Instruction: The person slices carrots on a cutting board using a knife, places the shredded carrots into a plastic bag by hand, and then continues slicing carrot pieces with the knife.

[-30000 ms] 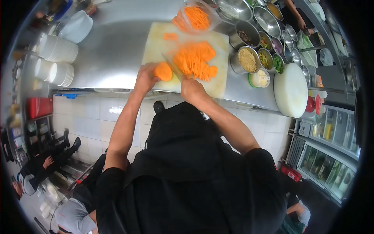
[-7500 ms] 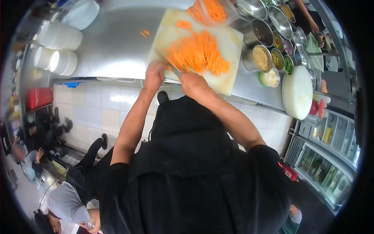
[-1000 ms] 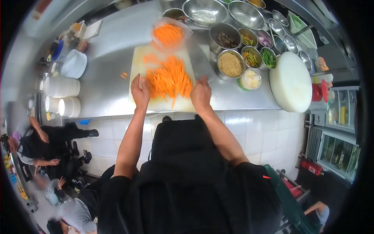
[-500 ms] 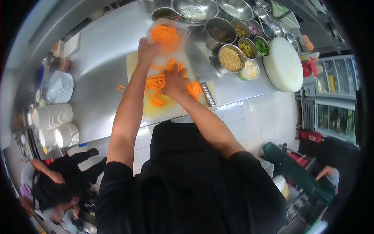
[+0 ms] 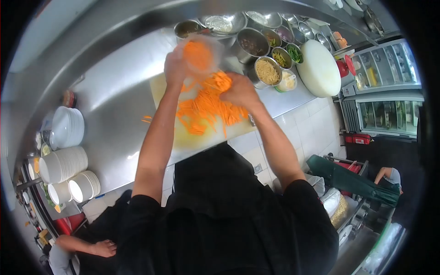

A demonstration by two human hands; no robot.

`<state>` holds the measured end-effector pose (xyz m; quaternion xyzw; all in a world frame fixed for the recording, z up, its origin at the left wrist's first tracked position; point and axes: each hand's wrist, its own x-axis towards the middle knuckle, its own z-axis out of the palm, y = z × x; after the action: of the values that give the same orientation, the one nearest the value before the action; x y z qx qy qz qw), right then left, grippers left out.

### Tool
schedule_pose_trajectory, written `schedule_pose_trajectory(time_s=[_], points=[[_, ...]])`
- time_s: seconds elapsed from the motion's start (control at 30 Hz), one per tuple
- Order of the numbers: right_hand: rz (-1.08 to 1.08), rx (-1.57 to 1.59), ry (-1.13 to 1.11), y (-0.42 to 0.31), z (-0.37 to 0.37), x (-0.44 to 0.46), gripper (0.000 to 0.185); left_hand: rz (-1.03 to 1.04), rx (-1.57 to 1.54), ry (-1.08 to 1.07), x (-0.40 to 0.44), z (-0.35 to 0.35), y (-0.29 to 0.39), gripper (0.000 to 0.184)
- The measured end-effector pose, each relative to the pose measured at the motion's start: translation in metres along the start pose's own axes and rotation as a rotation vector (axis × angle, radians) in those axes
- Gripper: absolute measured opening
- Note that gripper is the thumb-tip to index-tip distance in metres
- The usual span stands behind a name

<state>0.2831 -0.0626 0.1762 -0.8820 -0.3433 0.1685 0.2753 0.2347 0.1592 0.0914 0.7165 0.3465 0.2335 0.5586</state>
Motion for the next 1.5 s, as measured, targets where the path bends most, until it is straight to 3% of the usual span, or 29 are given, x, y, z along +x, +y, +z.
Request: schedule_pose_trajectory(time_s=[0.1, 0.17, 0.27, 0.3, 0.37, 0.4, 0.47, 0.5, 0.53, 0.6, 0.63, 0.67, 0.73, 0.83, 0.9, 0.93, 1.0, 1.13, 1.2, 1.23, 1.3, 1.37, 1.5], points=[[-0.014, -0.094, -0.040, -0.018, -0.021, 0.036, 0.059, 0.006, -0.182, 0.040, -0.006, 0.002, 0.005, 0.034], [-0.061, -0.244, -0.103, -0.026, -0.017, 0.080, 0.056, -0.111, -0.424, -0.031, -0.015, 0.002, 0.013, 0.027], [-0.210, -0.327, -0.343, 0.000, 0.058, 0.188, 0.050, 0.007, -0.495, 0.098, -0.009, 0.014, -0.004, 0.024], [-0.217, -0.326, -0.338, -0.010, 0.066, 0.202, 0.050, 0.063, -0.357, 0.149, -0.012, 0.013, 0.000, 0.022], [-0.217, -0.334, -0.128, -0.026, 0.085, 0.215, 0.050, 0.100, -0.327, 0.160, -0.007, 0.011, 0.002, 0.023], [-0.216, -0.326, -0.143, -0.018, 0.102, 0.218, 0.050, 0.129, -0.296, 0.161, -0.010, 0.011, -0.002, 0.023], [-0.409, -0.293, 0.232, 0.004, 0.139, 0.227, 0.052, 0.174, -0.315, 0.172, 0.001, 0.011, -0.006, 0.022], [-0.286, -0.180, 0.427, 0.002, 0.153, 0.226, 0.055, 0.185, -0.286, 0.195, 0.005, 0.009, -0.007, 0.023], [-0.288, -0.176, 0.419, -0.006, 0.138, 0.217, 0.055, 0.191, -0.258, 0.216, 0.004, 0.007, -0.006, 0.024], [-0.313, -0.207, -0.204, -0.018, 0.093, 0.204, 0.056, 0.140, -0.280, 0.223, -0.004, -0.002, 0.006, 0.024], [-0.342, -0.244, -0.255, -0.021, 0.074, 0.195, 0.057, 0.100, -0.306, 0.219, -0.008, -0.006, 0.013, 0.024], [-0.341, -0.239, -0.266, -0.020, 0.051, 0.180, 0.057, 0.089, -0.300, 0.222, -0.009, -0.008, 0.013, 0.024], [-0.358, 0.129, -0.037, -0.008, 0.014, 0.135, 0.059, 0.039, -0.270, 0.284, -0.008, -0.012, 0.004, 0.024], [-0.467, 0.295, -0.138, 0.048, 0.031, 0.081, 0.072, -0.003, -0.234, 0.275, -0.013, -0.013, -0.002, 0.024], [-0.038, -0.069, -0.373, 0.061, 0.069, 0.048, 0.083, -0.026, -0.217, 0.268, -0.017, -0.010, -0.003, 0.023], [-0.038, -0.063, -0.371, 0.047, 0.079, 0.027, 0.083, -0.030, -0.227, 0.266, -0.017, -0.008, -0.005, 0.023], [0.044, -0.361, -0.188, 0.016, 0.096, -0.007, 0.085, -0.038, -0.234, 0.266, -0.018, -0.005, -0.007, 0.023], [0.072, -0.327, -0.202, 0.025, 0.137, 0.005, 0.076, -0.038, -0.187, 0.261, -0.020, -0.006, -0.008, 0.028], [-0.005, -0.278, -0.026, 0.035, 0.149, 0.015, 0.047, -0.063, -0.191, 0.262, -0.020, -0.004, -0.002, 0.031], [-0.005, -0.280, -0.026, 0.037, 0.148, 0.020, 0.047, -0.118, -0.159, 0.285, -0.021, 0.000, 0.004, 0.038], [0.049, -0.265, -0.167, 0.037, 0.141, 0.029, 0.046, -0.170, -0.135, 0.312, -0.024, 0.006, 0.011, 0.045], [0.035, -0.185, -0.145, 0.038, 0.124, 0.027, 0.045, -0.130, 0.008, 0.331, -0.022, 0.008, 0.015, 0.058], [-0.020, -0.105, -0.113, 0.017, 0.055, 0.023, 0.045, -0.004, 0.246, 0.408, -0.014, 0.007, 0.020, 0.059]])
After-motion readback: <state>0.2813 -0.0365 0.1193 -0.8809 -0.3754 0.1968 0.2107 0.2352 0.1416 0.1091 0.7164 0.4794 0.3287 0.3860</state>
